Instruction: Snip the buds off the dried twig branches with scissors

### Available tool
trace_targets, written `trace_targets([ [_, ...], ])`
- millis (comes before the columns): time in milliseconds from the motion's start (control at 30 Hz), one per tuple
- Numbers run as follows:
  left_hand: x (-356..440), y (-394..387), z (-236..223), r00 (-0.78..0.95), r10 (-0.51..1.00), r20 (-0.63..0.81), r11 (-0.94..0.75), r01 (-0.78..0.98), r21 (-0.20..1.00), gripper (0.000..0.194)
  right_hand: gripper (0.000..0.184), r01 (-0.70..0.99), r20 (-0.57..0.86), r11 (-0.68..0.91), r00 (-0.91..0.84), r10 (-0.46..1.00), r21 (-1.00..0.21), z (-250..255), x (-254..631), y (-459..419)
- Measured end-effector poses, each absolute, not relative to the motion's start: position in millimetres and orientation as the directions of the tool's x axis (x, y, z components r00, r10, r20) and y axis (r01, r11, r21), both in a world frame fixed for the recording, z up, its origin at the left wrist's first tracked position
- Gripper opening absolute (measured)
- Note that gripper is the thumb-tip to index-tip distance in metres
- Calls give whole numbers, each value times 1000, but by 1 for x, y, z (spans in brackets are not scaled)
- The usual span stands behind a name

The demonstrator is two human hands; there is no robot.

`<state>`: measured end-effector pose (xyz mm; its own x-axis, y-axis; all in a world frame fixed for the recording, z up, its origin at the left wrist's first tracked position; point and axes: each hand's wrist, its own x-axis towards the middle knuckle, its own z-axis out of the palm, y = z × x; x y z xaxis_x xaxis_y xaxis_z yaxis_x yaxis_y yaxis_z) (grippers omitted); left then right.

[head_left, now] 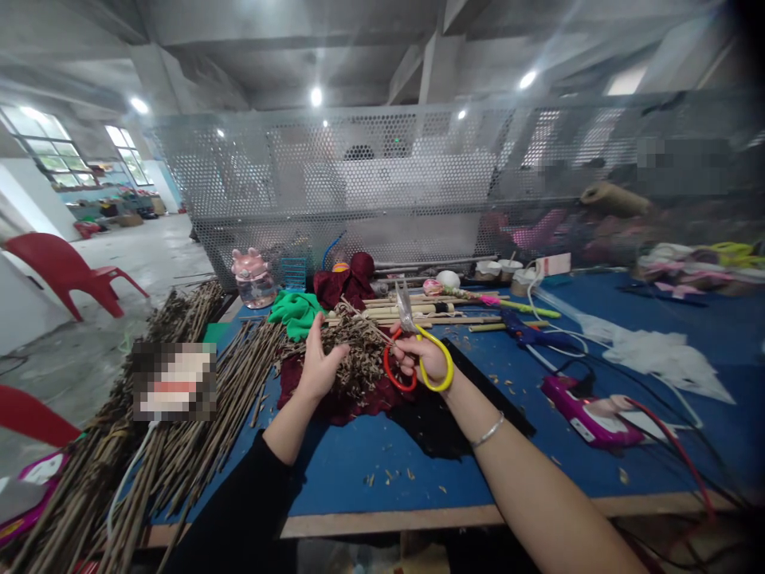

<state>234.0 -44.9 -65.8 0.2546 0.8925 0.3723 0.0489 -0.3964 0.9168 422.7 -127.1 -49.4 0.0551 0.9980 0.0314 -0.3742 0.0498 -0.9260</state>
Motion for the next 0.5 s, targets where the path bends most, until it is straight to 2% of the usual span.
trace_targets([
  [133, 229, -39, -57, 201, 931, 303, -261, -212, 942, 56, 30, -304, 27, -5, -98, 995, -953, -50, 421, -131],
  [233, 230, -40, -53, 335, 927, 169, -61, -310, 949, 48, 28, -258, 40, -1, -154, 987, -966, -53, 416, -132],
  [333, 236, -46, -53, 429, 897, 103, 57, -344, 937, 45, 30, -284, 49, 7, -139, 989, -959, -56, 410, -131],
  [433, 243, -54, -56, 454, 884, 113, 30, -296, 955, 41, 31, -320, 49, 15, -99, 994, -947, -59, 402, -128],
  [500, 244, -56, -57, 411, 897, 165, -93, -189, 978, 37, 31, -333, 54, 28, -70, 996, -942, -60, 398, -127],
])
